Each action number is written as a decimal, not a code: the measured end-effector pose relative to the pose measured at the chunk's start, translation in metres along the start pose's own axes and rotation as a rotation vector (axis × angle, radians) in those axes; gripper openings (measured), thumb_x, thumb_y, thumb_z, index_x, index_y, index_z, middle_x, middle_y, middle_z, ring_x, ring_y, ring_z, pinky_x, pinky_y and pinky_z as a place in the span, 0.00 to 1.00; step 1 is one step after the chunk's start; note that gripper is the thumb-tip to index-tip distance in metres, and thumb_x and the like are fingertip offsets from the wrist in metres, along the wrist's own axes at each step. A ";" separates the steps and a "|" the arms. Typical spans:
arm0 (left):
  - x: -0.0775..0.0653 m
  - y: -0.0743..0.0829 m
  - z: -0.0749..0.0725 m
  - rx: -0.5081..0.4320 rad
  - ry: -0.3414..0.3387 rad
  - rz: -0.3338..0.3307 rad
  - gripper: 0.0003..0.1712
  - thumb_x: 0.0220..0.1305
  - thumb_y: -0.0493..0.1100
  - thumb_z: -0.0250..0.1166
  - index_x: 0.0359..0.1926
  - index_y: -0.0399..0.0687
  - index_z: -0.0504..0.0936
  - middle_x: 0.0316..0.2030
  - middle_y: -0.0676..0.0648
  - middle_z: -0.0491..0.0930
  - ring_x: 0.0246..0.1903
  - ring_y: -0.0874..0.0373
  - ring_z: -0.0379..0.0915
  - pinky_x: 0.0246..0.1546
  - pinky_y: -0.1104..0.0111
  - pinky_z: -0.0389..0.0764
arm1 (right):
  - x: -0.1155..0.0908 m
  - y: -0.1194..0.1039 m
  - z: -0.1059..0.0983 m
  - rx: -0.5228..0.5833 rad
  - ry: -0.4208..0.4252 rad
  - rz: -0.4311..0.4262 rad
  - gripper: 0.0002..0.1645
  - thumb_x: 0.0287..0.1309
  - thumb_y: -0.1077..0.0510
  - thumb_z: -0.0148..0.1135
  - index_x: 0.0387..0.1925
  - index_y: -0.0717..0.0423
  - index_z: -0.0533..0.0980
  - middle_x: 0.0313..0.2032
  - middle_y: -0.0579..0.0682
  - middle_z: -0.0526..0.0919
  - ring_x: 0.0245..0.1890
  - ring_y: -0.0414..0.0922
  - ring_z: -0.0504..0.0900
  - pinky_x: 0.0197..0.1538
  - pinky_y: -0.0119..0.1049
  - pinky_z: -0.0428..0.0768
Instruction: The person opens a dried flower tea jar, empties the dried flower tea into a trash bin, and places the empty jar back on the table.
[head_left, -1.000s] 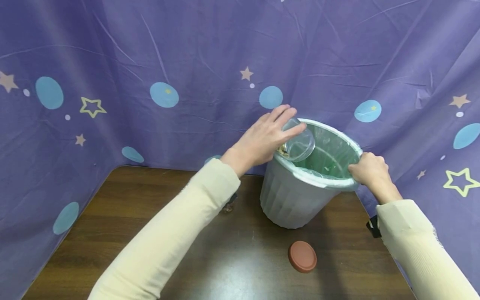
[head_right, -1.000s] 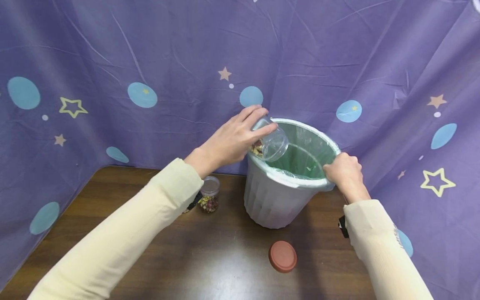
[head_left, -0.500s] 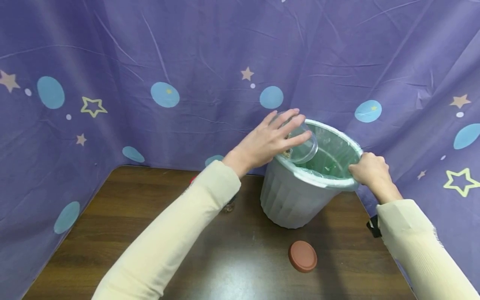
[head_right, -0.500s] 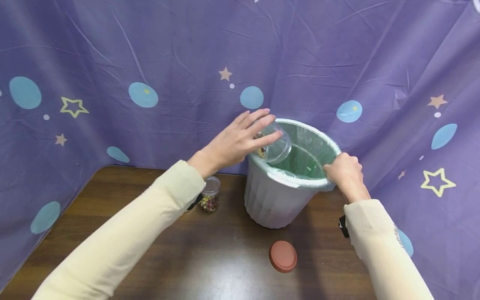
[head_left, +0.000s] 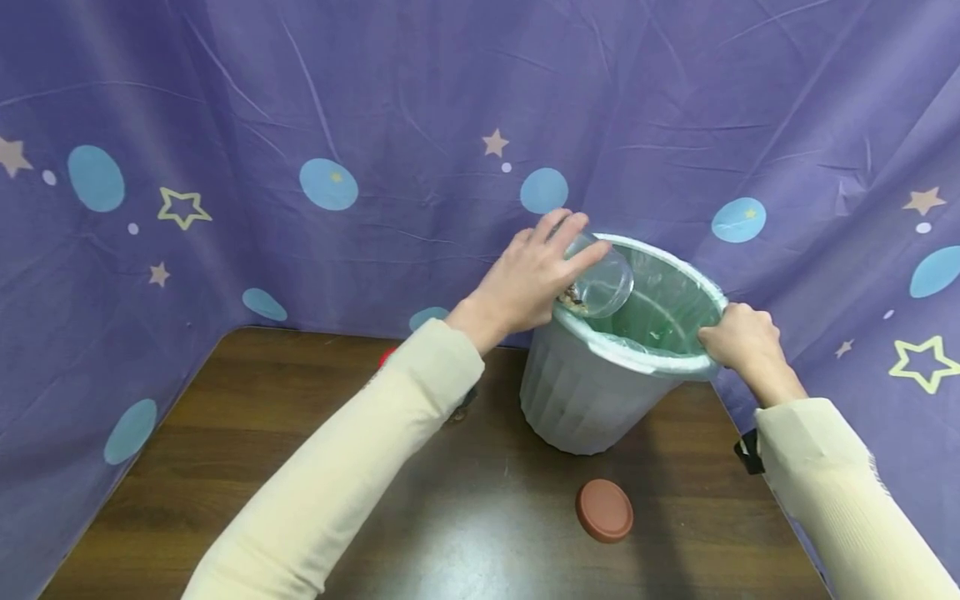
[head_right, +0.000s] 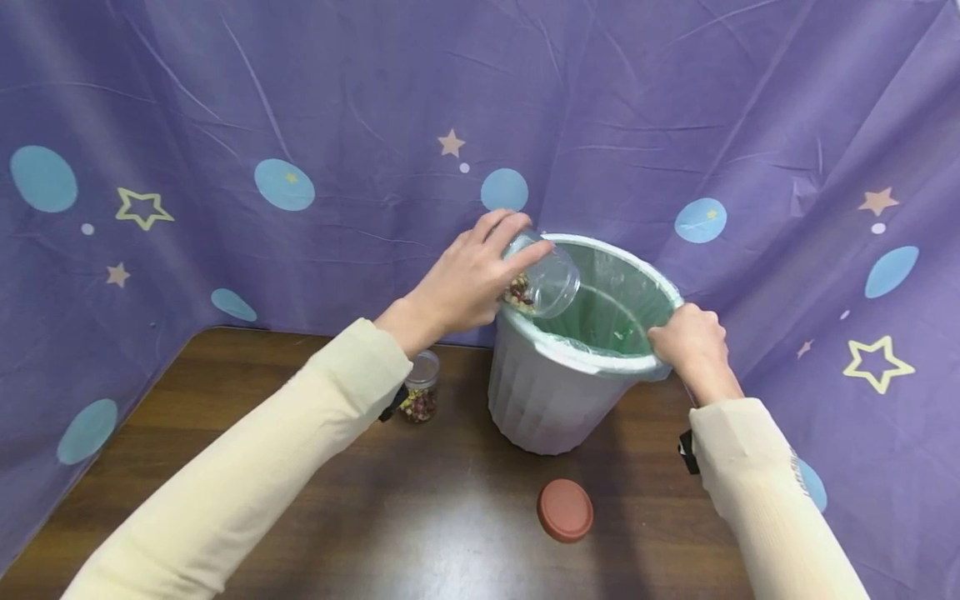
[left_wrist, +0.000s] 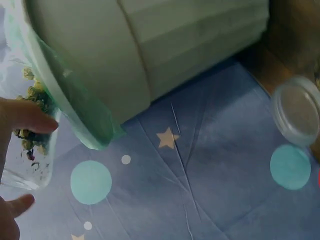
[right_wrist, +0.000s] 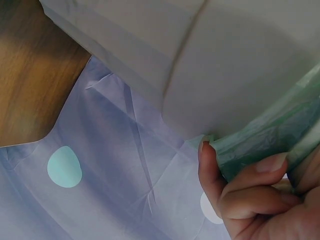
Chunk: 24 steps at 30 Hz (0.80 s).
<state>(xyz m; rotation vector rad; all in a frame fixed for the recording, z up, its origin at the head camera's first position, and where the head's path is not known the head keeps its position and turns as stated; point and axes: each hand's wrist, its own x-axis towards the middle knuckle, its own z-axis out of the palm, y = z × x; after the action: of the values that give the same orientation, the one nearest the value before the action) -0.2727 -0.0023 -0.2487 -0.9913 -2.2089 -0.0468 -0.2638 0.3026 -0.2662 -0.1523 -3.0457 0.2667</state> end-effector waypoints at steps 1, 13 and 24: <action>0.000 0.000 -0.001 -0.031 -0.017 -0.036 0.39 0.52 0.34 0.64 0.67 0.56 0.69 0.65 0.40 0.66 0.67 0.44 0.60 0.52 0.55 0.80 | 0.000 0.000 0.000 0.001 -0.001 0.001 0.22 0.50 0.56 0.50 0.34 0.75 0.73 0.43 0.80 0.76 0.47 0.78 0.73 0.43 0.64 0.73; -0.003 -0.007 -0.002 -0.368 -0.066 -0.335 0.48 0.38 0.35 0.69 0.67 0.49 0.63 0.64 0.42 0.66 0.65 0.41 0.63 0.53 0.51 0.80 | -0.001 -0.001 0.000 0.001 -0.003 0.012 0.23 0.50 0.55 0.50 0.35 0.76 0.72 0.44 0.81 0.75 0.47 0.78 0.73 0.43 0.64 0.73; 0.000 -0.010 -0.005 -0.584 -0.075 -0.559 0.52 0.36 0.46 0.79 0.64 0.46 0.65 0.61 0.42 0.71 0.58 0.45 0.70 0.62 0.57 0.71 | 0.000 -0.001 0.000 0.014 -0.005 0.024 0.23 0.50 0.55 0.50 0.36 0.76 0.72 0.44 0.81 0.75 0.47 0.78 0.72 0.43 0.63 0.73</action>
<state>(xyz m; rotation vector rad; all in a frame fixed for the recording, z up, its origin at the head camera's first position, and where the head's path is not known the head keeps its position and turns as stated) -0.2764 -0.0108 -0.2430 -0.6232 -2.5340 -0.9638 -0.2637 0.3022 -0.2656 -0.1874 -3.0481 0.2900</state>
